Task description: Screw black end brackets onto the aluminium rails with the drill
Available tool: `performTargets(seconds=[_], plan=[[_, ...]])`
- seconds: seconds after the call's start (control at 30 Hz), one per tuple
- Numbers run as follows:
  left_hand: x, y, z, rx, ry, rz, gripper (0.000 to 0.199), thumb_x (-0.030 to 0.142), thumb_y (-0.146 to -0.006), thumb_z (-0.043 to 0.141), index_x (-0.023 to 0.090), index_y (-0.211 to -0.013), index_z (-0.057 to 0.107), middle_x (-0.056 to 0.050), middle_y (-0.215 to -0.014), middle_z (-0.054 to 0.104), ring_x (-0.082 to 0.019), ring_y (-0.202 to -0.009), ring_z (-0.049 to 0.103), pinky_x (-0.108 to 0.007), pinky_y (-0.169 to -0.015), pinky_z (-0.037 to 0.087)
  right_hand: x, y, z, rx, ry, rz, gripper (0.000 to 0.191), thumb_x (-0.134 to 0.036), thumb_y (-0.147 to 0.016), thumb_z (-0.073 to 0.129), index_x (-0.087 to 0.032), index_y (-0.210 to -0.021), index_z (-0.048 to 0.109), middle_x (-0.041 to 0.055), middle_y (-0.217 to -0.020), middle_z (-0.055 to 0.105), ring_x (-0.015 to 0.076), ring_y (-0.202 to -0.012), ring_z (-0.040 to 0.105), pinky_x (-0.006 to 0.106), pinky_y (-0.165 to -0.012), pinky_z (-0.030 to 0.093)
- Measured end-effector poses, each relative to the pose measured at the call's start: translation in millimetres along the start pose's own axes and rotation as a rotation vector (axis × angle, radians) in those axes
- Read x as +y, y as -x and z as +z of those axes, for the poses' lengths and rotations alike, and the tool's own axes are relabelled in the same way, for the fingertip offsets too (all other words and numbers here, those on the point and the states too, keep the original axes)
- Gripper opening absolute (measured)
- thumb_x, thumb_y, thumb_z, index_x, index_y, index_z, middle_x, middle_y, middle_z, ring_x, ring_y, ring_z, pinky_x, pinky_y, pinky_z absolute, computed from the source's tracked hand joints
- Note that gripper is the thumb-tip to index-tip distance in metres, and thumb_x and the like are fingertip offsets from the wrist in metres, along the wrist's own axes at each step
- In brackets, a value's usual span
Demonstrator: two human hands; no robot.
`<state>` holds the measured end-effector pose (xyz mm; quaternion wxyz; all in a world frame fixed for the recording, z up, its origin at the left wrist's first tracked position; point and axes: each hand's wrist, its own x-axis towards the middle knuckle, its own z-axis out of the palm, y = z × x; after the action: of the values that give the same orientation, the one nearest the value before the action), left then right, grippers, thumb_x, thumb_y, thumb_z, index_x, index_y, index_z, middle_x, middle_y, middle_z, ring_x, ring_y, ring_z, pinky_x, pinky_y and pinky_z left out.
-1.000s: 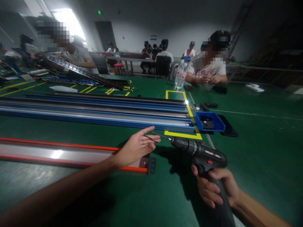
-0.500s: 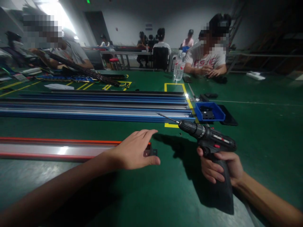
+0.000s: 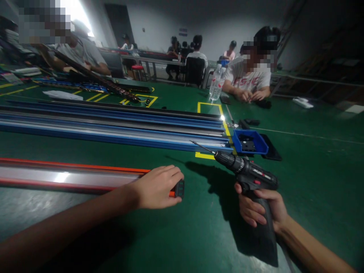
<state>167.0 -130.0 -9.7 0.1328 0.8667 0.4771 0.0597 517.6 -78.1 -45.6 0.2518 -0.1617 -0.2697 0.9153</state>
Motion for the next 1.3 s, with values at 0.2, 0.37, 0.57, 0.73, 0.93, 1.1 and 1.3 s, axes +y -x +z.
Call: performTargets(seconds=[0.2,0.37,0.57,0.73,0.93,1.1,1.3], plan=[[-24,-10,-14.3,0.005,0.063,0.021,0.038,0.043,-0.086,0.067,0.019,-0.116,0.062,-0.009,-0.114,0.066,-0.026,-0.109,0.062,-0.038,-0.094,0.049,0,-1,1,0.051,0.028,0.003,0.026,-0.034,-0.087,0.062,-0.016,-0.105,0.065,-0.0117,-0.048,0.037,0.0059,-0.033,0.023,0.024,-0.046,0.045],[-34,-13,-24.0,0.004,0.096,0.022,0.039,0.042,-0.087,0.066,0.019,-0.118,0.063,-0.01,-0.114,0.067,-0.026,-0.109,0.063,-0.039,-0.094,0.05,1,1,0,0.073,0.036,0.027,0.028,-0.036,-0.084,0.065,-0.016,-0.105,0.064,-0.0118,-0.047,0.038,0.0061,-0.032,0.024,0.024,-0.044,0.045],[-34,-13,-26.7,-0.011,0.131,0.013,0.048,0.042,-0.085,0.068,0.018,-0.126,0.059,-0.011,-0.124,0.066,-0.027,-0.117,0.062,-0.039,-0.1,0.05,3,5,-6,-0.012,-0.027,0.066,0.03,-0.034,-0.088,0.064,-0.015,-0.111,0.066,-0.0107,-0.05,0.042,0.0056,-0.033,0.029,0.024,-0.049,0.05],[-35,-14,-24.8,-0.049,0.105,-0.08,0.061,0.05,-0.085,0.068,0.017,-0.134,0.055,-0.015,-0.133,0.063,-0.029,-0.124,0.06,-0.043,-0.106,0.048,4,8,-7,-0.029,-0.008,0.12,0.034,-0.033,-0.083,0.068,-0.015,-0.112,0.064,-0.0112,-0.05,0.043,0.0055,-0.033,0.032,0.024,-0.049,0.05],[-34,-11,-21.9,-0.036,0.041,-0.132,0.075,0.064,-0.081,0.066,0.016,-0.137,0.051,-0.016,-0.153,0.05,-0.033,-0.136,0.052,-0.045,-0.112,0.042,2,6,-5,-0.018,0.018,0.153,0.036,-0.03,-0.08,0.066,-0.015,-0.112,0.062,-0.0115,-0.05,0.043,0.0066,-0.033,0.034,0.025,-0.049,0.049],[-31,-11,-20.1,-0.015,-0.061,-0.221,0.069,0.071,-0.079,0.064,0.017,-0.123,0.059,-0.015,-0.122,0.069,-0.034,-0.107,0.066,-0.045,-0.09,0.05,1,2,-2,0.013,0.043,0.129,0.036,-0.028,-0.077,0.066,-0.014,-0.111,0.065,-0.0108,-0.05,0.043,0.0069,-0.035,0.034,0.025,-0.049,0.048],[-34,-11,-18.8,0.017,-0.042,-0.187,0.064,0.07,-0.075,0.068,0.02,-0.113,0.059,-0.011,-0.109,0.07,-0.031,-0.1,0.067,-0.039,-0.083,0.048,0,4,1,0.078,0.103,0.098,0.037,-0.026,-0.074,0.067,-0.013,-0.108,0.065,-0.0061,-0.053,0.053,0.0123,-0.042,0.053,0.029,-0.051,0.051]])
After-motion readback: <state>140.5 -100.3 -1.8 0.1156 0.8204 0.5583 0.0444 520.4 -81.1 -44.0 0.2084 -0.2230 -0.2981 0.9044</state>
